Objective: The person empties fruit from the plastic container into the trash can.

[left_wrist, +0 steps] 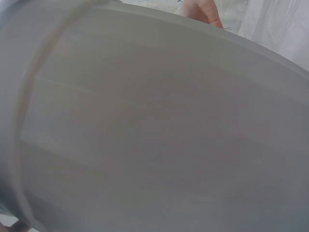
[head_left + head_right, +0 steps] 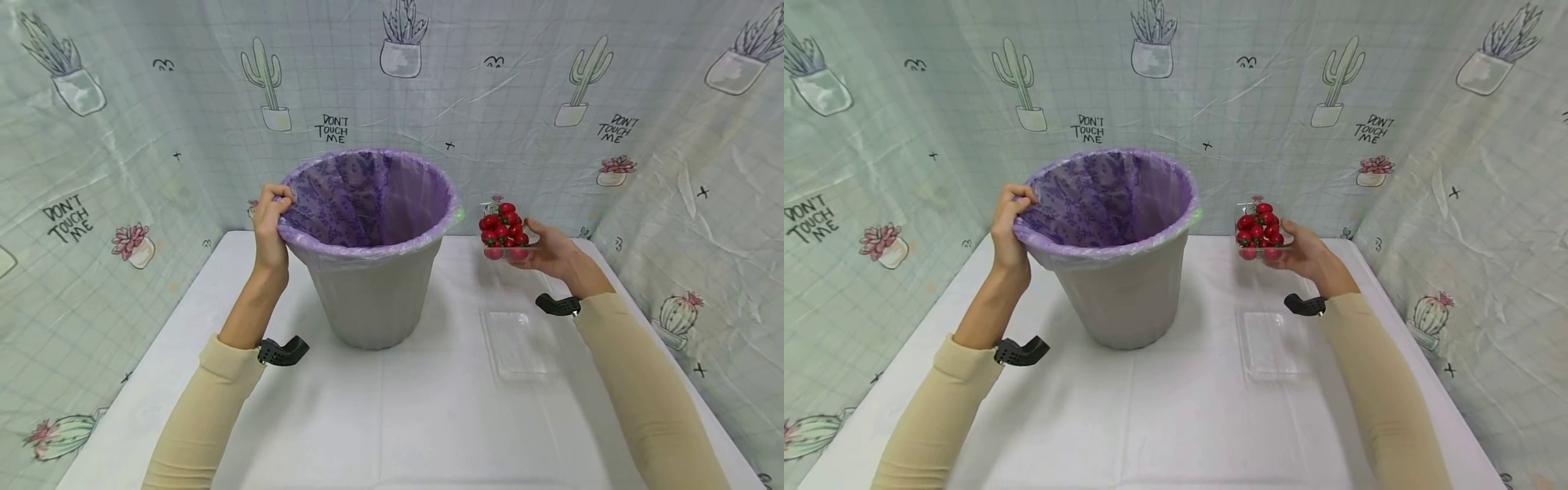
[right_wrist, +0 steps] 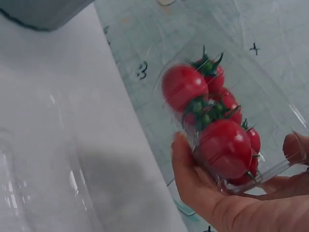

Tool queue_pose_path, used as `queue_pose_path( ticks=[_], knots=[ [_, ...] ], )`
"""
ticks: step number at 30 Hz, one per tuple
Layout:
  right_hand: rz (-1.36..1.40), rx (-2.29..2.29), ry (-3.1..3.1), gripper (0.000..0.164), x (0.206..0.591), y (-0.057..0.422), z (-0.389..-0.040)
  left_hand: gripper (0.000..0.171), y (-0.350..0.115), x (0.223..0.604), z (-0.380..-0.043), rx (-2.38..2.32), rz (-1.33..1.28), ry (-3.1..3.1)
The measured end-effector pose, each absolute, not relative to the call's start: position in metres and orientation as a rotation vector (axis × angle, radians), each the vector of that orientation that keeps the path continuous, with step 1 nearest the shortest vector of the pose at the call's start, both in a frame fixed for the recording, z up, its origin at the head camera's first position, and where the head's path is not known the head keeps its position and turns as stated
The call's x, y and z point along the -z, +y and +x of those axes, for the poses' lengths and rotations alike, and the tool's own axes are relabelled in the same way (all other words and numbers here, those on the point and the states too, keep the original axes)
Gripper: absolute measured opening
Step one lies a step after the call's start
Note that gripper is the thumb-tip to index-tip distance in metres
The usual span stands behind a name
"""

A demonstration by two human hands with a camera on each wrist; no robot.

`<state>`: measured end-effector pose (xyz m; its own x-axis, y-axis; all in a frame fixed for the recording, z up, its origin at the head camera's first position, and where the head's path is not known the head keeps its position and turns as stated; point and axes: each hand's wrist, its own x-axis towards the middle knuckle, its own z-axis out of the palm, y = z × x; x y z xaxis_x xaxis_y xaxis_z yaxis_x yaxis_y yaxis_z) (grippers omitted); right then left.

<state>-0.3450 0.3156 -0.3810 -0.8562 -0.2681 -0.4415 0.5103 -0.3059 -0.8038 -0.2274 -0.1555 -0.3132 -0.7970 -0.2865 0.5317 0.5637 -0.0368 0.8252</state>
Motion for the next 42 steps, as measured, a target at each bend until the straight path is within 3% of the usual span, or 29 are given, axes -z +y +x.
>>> queue_pose_path(
  ticks=[19,42],
  knots=[
    [0.101,2.234,1.528,0.069,0.325,0.297,-0.318,0.018,-0.155,0.312,-0.227,1.89,-0.286,-1.67],
    [-0.1,2.265,1.616,0.066,0.241,0.271,-0.286,0.018,-0.155,0.312,-0.226,1.906,-0.277,-1.661]
  ],
)
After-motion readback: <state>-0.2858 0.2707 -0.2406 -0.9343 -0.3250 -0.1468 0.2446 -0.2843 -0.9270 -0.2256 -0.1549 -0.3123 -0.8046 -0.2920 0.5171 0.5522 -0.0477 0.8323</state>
